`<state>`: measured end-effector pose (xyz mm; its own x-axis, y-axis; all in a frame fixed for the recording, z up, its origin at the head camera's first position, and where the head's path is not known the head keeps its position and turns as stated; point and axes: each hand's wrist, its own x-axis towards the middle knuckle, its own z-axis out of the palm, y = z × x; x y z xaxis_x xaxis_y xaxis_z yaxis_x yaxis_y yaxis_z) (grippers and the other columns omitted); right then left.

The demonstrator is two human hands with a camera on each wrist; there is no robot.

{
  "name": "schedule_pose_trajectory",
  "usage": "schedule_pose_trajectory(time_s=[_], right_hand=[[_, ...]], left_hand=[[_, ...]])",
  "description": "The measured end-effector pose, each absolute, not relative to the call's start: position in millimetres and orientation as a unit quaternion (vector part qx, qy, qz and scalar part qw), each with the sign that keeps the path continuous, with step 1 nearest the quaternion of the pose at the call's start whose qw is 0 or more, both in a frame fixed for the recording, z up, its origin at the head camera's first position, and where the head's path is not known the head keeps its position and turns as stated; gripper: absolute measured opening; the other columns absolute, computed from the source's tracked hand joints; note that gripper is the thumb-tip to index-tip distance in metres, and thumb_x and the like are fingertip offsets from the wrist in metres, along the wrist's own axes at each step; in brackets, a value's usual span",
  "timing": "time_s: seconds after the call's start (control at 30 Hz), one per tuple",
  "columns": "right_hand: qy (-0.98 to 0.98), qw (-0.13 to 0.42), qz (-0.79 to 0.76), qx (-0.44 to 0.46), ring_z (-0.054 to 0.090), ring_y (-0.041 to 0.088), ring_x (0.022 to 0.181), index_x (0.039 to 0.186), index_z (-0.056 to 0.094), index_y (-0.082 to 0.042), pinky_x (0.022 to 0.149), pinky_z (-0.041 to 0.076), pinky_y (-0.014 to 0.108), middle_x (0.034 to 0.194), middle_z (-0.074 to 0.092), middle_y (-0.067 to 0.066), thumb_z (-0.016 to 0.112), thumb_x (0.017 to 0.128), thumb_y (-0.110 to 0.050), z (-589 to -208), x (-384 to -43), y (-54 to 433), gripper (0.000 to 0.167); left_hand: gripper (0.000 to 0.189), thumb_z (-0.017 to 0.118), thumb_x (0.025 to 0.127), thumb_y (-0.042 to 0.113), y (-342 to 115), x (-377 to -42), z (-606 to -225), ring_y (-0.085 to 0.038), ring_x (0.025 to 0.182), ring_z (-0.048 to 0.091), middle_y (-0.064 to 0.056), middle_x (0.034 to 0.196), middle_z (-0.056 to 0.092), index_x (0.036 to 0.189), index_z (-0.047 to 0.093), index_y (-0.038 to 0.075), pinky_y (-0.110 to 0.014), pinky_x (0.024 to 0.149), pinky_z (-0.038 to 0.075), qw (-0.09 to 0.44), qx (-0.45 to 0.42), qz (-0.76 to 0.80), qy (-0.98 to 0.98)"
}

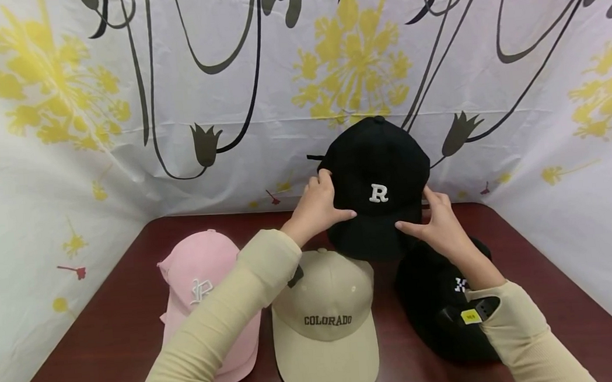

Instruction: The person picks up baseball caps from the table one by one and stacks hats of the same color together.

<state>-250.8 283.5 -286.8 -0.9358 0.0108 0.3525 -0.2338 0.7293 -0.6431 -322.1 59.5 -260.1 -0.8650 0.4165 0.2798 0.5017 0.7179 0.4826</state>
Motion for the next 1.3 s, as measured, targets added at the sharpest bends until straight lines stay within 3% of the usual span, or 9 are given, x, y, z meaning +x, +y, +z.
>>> schedule_pose_trajectory(time_s=[0.17,0.5,0.73,1.0,1.3], right_hand=[[-0.916,0.174,0.358,0.061,0.044,0.044,0.108,0.147,0.008,-0.004,0.085,0.04,0.051,0.13,0.024,0.031,0.07,0.082,-0.02,-288,-243,287,0.091],[-0.915,0.19,0.348,0.074,0.041,0.046,0.108,0.147,0.008,-0.004,0.085,0.039,0.054,0.126,0.027,0.031,0.07,0.082,-0.018,-291,-232,294,0.09],[-0.913,0.204,0.344,0.081,0.052,0.046,0.098,0.148,0.011,-0.01,0.081,0.041,0.055,0.125,0.028,0.03,0.071,0.082,-0.02,-295,-227,300,0.09],[-0.913,0.209,0.342,0.072,0.025,0.049,0.115,0.147,0.011,-0.005,0.084,0.034,0.06,0.128,0.024,0.032,0.071,0.081,-0.02,-298,-216,313,0.09],[-0.926,0.184,0.327,0.031,0.034,0.05,0.111,0.146,0.005,-0.001,0.086,0.032,0.06,0.135,0.016,0.036,0.068,0.084,-0.028,-297,-201,327,0.093]], left_hand=[[0.087,0.074,0.075,0.039,64,-315,-260,-0.028,0.106,0.045,-0.02,0.119,0.041,0.134,0.023,-0.001,-0.035,0.088,0.04,0.074,-0.252,-0.274,-0.925],[0.088,0.074,0.075,0.041,70,-308,-261,-0.028,0.106,0.046,-0.02,0.12,0.041,0.133,0.023,-0.001,-0.035,0.089,0.04,0.065,-0.266,-0.27,-0.923],[0.088,0.073,0.074,0.043,76,-304,-263,-0.028,0.109,0.046,-0.02,0.123,0.04,0.132,0.023,-0.001,-0.034,0.088,0.041,0.057,-0.272,-0.264,-0.924],[0.087,0.071,0.075,0.046,91,-294,-265,-0.028,0.102,0.048,-0.021,0.121,0.04,0.131,0.024,-0.001,-0.032,0.082,0.043,0.043,-0.281,-0.25,-0.926],[0.087,0.07,0.075,0.047,110,-285,-269,-0.028,0.102,0.05,-0.02,0.122,0.04,0.131,0.024,0.0,-0.03,0.079,0.044,0.028,-0.278,-0.247,-0.928]])
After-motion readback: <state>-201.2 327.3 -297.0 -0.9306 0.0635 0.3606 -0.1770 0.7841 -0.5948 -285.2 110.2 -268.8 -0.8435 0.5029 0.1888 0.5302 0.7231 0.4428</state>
